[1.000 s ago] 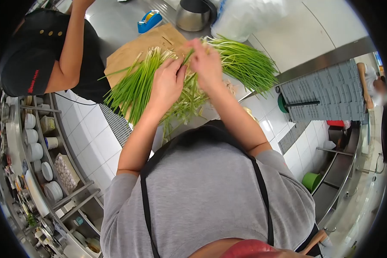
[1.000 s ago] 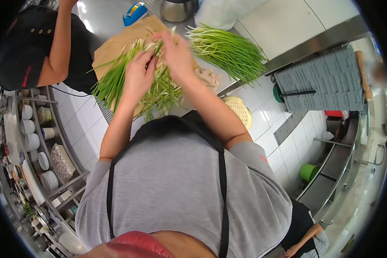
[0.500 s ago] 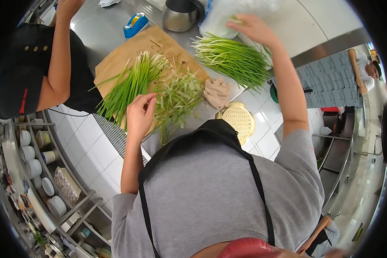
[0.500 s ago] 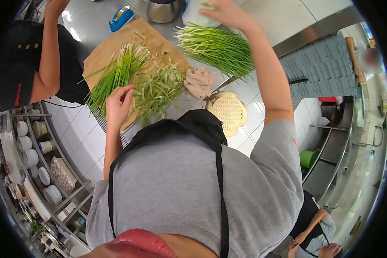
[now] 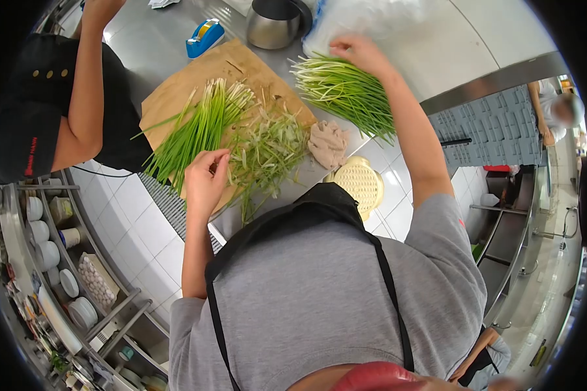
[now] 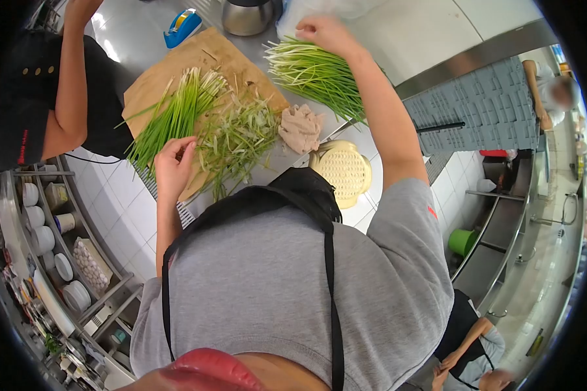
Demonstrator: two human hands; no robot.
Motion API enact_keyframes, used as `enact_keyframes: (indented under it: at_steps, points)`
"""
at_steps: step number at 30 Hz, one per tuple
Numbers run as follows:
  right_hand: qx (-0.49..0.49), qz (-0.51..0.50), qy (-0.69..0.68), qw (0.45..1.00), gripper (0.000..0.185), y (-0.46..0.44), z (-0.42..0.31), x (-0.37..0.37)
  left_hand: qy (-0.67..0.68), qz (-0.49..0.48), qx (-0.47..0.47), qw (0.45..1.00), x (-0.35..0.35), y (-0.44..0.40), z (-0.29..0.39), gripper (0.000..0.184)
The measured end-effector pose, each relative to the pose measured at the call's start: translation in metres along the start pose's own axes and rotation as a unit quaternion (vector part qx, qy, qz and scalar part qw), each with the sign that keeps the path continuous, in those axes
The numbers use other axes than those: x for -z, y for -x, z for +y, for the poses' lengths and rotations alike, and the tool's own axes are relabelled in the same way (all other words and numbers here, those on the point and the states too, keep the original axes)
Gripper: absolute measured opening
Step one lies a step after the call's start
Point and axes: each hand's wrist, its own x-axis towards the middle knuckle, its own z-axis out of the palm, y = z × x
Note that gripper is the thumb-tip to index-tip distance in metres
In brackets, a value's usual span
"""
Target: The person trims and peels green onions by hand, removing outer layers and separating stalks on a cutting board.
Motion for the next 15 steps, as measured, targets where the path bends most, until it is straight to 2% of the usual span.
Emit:
enact_keyframes:
  at_steps: [2,5,8,10,11,15]
  points:
    - [-0.077,0.051,-0.014,0.996,0.037,0.003,-0.012,0.02,0.0,0.005,0.008,1.0,0.001,-0.001,0.0,0.01]
    - [-0.168,0.281,-0.158,0.932,0.021,0.023,0.005,0.021,-0.006,0.002,0.012,1.0,0.003,-0.002,0.005,0.008]
    - [-0.119,0.234,-0.067,0.963,0.039,0.054,-0.057,-0.003,-0.002,-0.006,0.021,1.0,0.002,-0.002,0.007,0.008]
    - [-0.158,0.136,0.004,0.978,0.042,0.072,-0.066,-0.034,0.003,0.0,0.018,1.0,-0.002,-0.001,0.007,0.008]
    - [-0.102,0.199,-0.001,0.975,0.032,0.078,-0.047,-0.053,0.006,0.009,0.011,1.0,-0.003,-0.002,0.007,0.008]
    - [-0.11,0.231,0.025,0.966,0.014,0.078,-0.015,-0.07,-0.01,0.004,0.007,1.0,-0.006,-0.001,0.004,0.01]
